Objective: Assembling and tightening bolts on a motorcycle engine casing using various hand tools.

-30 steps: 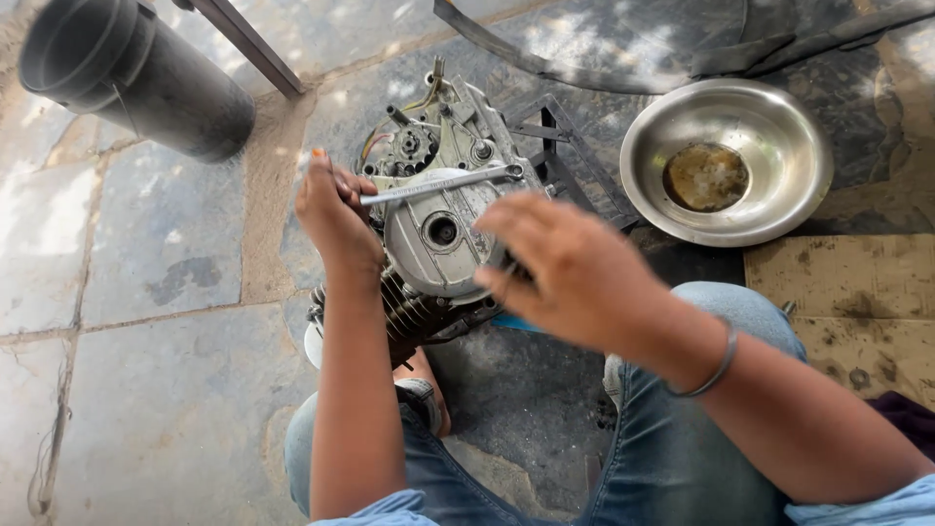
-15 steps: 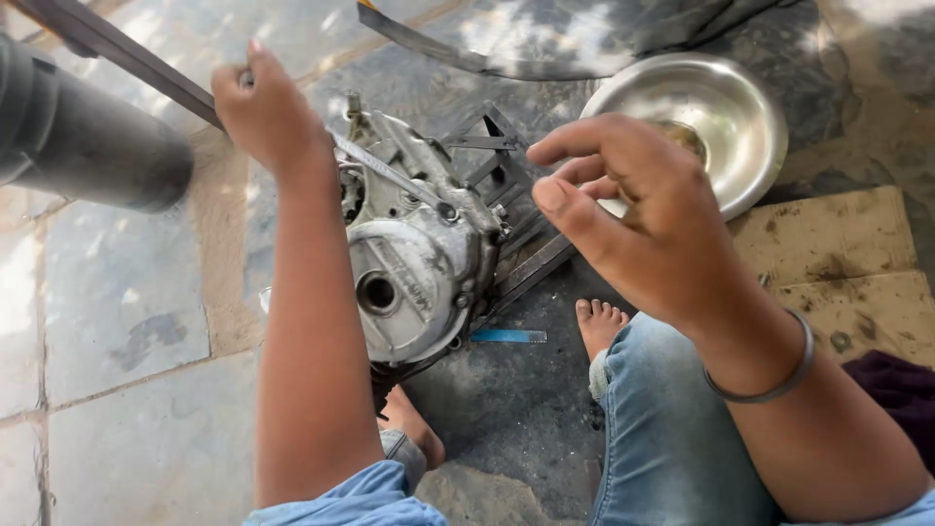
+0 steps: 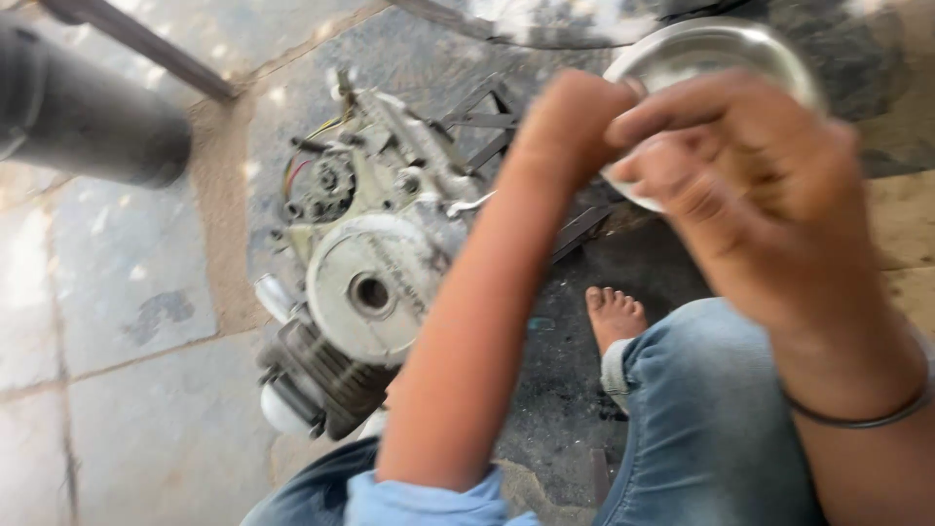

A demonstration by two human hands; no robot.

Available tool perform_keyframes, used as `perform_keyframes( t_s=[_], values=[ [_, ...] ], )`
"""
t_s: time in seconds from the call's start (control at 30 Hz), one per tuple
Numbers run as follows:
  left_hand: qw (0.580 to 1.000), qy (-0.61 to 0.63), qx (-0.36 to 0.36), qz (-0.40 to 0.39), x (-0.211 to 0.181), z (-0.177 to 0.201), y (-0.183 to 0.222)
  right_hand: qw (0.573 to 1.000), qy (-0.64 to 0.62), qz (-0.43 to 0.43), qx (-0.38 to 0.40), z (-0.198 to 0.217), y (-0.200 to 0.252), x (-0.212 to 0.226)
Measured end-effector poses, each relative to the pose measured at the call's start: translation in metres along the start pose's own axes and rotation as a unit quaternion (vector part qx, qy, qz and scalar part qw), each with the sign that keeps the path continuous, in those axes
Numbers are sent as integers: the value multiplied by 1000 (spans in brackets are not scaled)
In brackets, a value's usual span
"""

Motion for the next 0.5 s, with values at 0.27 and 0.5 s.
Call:
perform_keyframes(
  t_s=[0.27,0.5],
  values=[
    [952,-84,-165,-242,-151,92,77,999,39,-5,-26,31,10,-24],
    [908,13,-204,-367,-240,209,156,925,171,-46,336,-47,67,-104]
  ],
)
Point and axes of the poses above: each hand's wrist, its own y-axis away from the middle knuckle, its own z-axis out of the back of the hand, x = y × z, the point moved 8 cm from there along -y, towards the middle knuckle, and after that the axes turned 15 degrees about -x, right-handed, at the moved point
